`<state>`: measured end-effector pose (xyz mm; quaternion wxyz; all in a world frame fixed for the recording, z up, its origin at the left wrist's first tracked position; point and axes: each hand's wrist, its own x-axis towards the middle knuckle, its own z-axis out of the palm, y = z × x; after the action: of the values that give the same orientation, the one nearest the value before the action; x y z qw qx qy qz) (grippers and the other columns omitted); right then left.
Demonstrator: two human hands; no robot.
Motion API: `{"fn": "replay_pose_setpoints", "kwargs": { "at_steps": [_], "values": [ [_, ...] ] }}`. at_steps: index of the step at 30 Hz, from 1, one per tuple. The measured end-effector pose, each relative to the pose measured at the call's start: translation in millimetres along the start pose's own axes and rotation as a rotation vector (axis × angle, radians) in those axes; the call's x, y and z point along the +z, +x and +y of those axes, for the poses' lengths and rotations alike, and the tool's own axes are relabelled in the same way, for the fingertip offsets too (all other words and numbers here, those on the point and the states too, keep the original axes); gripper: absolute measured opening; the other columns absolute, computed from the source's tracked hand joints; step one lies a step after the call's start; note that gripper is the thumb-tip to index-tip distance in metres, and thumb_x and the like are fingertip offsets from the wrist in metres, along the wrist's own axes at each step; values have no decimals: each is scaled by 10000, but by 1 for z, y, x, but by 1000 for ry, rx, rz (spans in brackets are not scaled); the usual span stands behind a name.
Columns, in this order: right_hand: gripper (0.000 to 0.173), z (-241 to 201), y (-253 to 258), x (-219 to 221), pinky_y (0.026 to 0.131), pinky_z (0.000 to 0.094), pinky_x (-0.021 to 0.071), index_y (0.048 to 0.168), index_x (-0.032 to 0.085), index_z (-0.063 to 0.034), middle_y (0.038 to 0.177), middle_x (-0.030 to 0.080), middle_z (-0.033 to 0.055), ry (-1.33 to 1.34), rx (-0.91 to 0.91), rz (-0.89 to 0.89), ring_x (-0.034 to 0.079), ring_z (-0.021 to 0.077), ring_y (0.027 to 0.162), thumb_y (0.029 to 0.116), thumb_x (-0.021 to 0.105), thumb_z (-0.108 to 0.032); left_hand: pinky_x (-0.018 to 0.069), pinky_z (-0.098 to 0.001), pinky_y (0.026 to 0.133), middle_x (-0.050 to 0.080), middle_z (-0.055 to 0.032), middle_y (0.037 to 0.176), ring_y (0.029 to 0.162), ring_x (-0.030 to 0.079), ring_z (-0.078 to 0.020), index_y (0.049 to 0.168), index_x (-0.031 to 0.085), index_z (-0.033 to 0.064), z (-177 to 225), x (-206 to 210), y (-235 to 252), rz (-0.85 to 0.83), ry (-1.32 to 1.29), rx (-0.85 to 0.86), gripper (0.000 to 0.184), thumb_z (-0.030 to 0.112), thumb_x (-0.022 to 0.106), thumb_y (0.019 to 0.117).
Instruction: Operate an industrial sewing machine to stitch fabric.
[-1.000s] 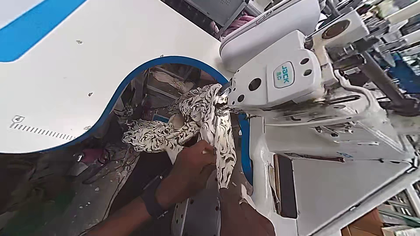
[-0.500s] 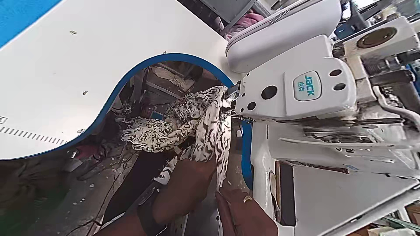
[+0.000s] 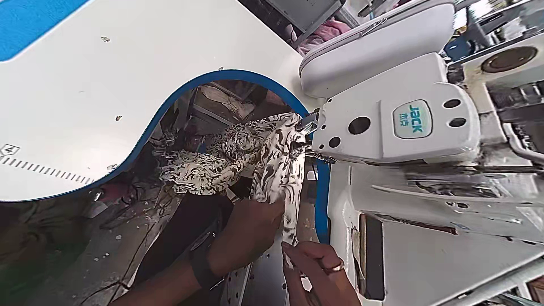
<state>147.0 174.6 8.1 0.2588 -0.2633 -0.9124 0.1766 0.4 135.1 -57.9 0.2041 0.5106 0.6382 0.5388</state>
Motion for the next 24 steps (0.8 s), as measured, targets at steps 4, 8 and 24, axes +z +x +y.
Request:
{"fn": "replay_pose_setpoints", "kwargs": {
  "at_steps": [4,8,24],
  "values": [
    [69,19,7,18,839,81,416,925,723,-131,938,552,62,-189,-157,129,540,43,893,928,659,-157,419,-390,474,533,-95,575,499,550,-234,792,647,6,2,-1,-3,-46,-121,-14,171,47,540,918],
    [103,35,12,34,863,110,512,892,683,-109,963,701,53,-185,-211,221,667,34,933,973,622,-129,470,-306,496,600,-67,623,544,597,-174,802,713,26,-2,20,-10,192,-46,73,180,54,569,906],
    [235,49,46,42,919,222,536,1000,673,35,1134,727,184,-125,2,151,693,151,1098,925,519,-127,606,-350,810,743,-208,1075,983,744,-318,962,753,-29,2,25,39,281,456,222,161,46,620,911]
  ]
}}
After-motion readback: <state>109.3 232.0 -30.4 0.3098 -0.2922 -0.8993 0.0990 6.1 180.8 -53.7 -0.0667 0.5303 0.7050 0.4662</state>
